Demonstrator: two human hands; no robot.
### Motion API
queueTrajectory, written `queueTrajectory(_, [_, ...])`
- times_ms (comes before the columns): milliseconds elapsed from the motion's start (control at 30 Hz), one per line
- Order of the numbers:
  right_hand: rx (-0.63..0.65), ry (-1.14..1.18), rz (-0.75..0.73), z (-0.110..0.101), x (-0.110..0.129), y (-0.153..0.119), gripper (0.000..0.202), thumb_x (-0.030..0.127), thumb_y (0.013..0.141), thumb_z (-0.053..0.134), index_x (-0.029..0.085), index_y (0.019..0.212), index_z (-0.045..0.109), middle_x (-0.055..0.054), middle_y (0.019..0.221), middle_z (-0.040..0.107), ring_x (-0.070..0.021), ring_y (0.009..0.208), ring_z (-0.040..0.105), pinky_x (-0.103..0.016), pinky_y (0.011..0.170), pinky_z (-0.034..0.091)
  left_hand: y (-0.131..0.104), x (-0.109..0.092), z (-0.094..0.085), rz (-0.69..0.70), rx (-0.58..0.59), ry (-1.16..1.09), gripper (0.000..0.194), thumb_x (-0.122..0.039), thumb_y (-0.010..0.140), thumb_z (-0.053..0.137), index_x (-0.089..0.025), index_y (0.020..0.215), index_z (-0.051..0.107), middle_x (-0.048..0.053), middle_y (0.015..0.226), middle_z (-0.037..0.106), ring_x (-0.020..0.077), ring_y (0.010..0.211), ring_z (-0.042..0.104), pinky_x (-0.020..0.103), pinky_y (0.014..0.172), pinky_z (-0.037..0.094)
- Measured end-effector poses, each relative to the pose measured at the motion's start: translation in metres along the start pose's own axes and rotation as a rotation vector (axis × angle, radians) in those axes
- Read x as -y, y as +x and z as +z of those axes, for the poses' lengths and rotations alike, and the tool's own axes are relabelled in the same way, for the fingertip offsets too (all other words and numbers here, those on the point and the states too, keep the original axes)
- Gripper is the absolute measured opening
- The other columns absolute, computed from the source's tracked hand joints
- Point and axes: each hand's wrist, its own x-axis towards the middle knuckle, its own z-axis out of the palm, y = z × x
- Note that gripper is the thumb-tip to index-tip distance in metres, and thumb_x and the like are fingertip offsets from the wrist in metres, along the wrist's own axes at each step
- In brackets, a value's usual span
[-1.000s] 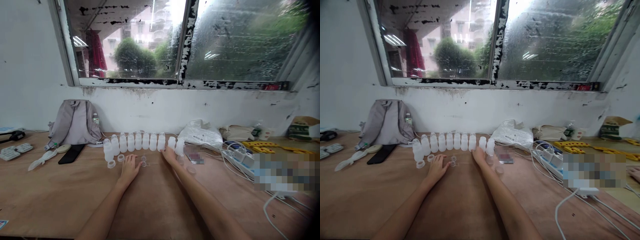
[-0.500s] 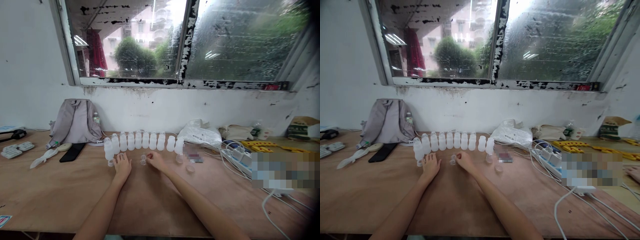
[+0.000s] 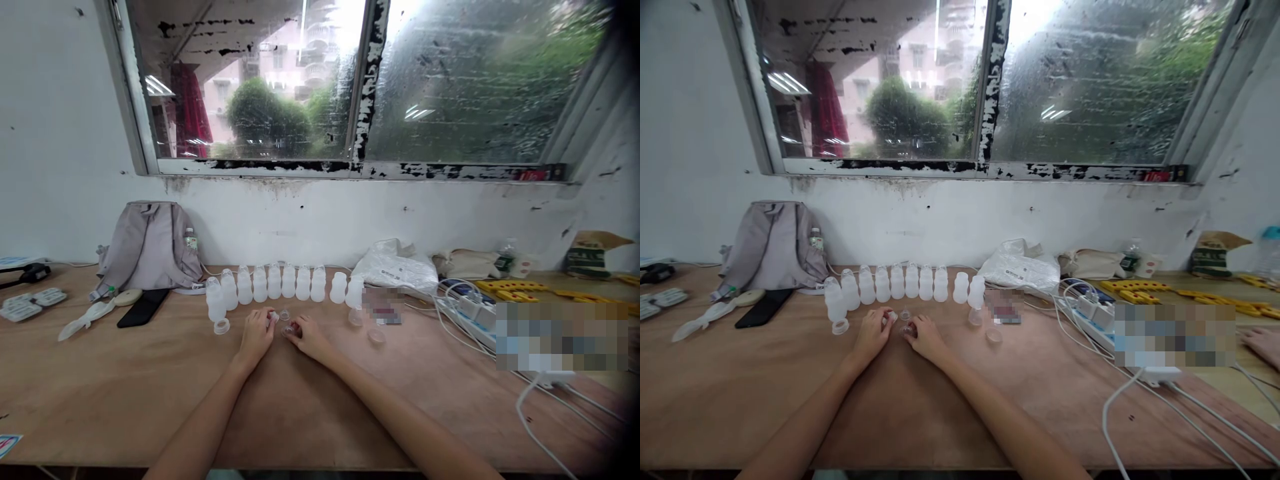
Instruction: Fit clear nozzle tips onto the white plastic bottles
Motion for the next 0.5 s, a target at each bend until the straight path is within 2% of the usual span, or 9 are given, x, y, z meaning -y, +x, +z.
queueTrajectory(133, [-0.031,0.099,-0.029,0.003,-0.004,-0.005,0.023,0.018,0.066,0.062,0.02,0.089,0.062,-0.003,0.082,0.059,-0.0179,0.078,0.053,-0.029,0.072,0.041,-0.001,-0.005,0.003,0.054,-0.033,-0.072,0.018,-0.021,0.082,0.045,-0.018,0.098,0.052,0.004,0.086,0.059,0.0188,0.086,0.051,0.031,0.078,0.039])
queueTrajectory(233, [-0.157,0.261,0.122,0.004,-0.015,0.001,0.022,0.017,0.067,0.058,0.02,0.088,0.062,-0.002,0.078,0.06,-0.0157,0.071,0.055,-0.027,0.068,0.043,-0.002,-0.006,0.005,0.037,-0.014,-0.061,0.016,-0.021,0.08,0.047,-0.018,0.095,0.053,0.003,0.083,0.059,0.0191,0.084,0.051,0.032,0.077,0.039])
queueTrajectory(300, [-0.285,0.298,0.261,0.001,-0.029,0.009,0.025,0.019,0.072,0.05,0.017,0.096,0.058,-0.002,0.078,0.059,-0.0157,0.069,0.055,-0.028,0.067,0.044,-0.002,-0.005,0.005,0.012,0.003,-0.051,0.016,-0.021,0.079,0.048,-0.019,0.094,0.053,0.003,0.08,0.059,0.0191,0.082,0.052,0.032,0.076,0.04])
queueTrajectory(400, [-0.439,0.26,0.411,-0.01,-0.053,0.021,0.033,0.014,0.073,0.043,0.012,0.106,0.049,-0.008,0.086,0.058,-0.0192,0.08,0.056,-0.032,0.072,0.043,-0.001,-0.003,0.006,-0.026,0.022,-0.052,0.016,-0.022,0.079,0.048,-0.018,0.093,0.054,0.002,0.077,0.059,0.019,0.08,0.052,0.032,0.075,0.04])
queueTrajectory(500, [-0.512,0.225,0.485,-0.019,-0.071,0.03,0.036,0.01,0.071,0.044,0.007,0.107,0.046,-0.016,0.099,0.056,-0.0236,0.092,0.053,-0.034,0.079,0.039,-0.001,-0.003,0.006,-0.041,0.037,-0.07,0.016,-0.023,0.078,0.048,-0.018,0.093,0.054,0.003,0.078,0.06,0.0191,0.081,0.052,0.032,0.075,0.04])
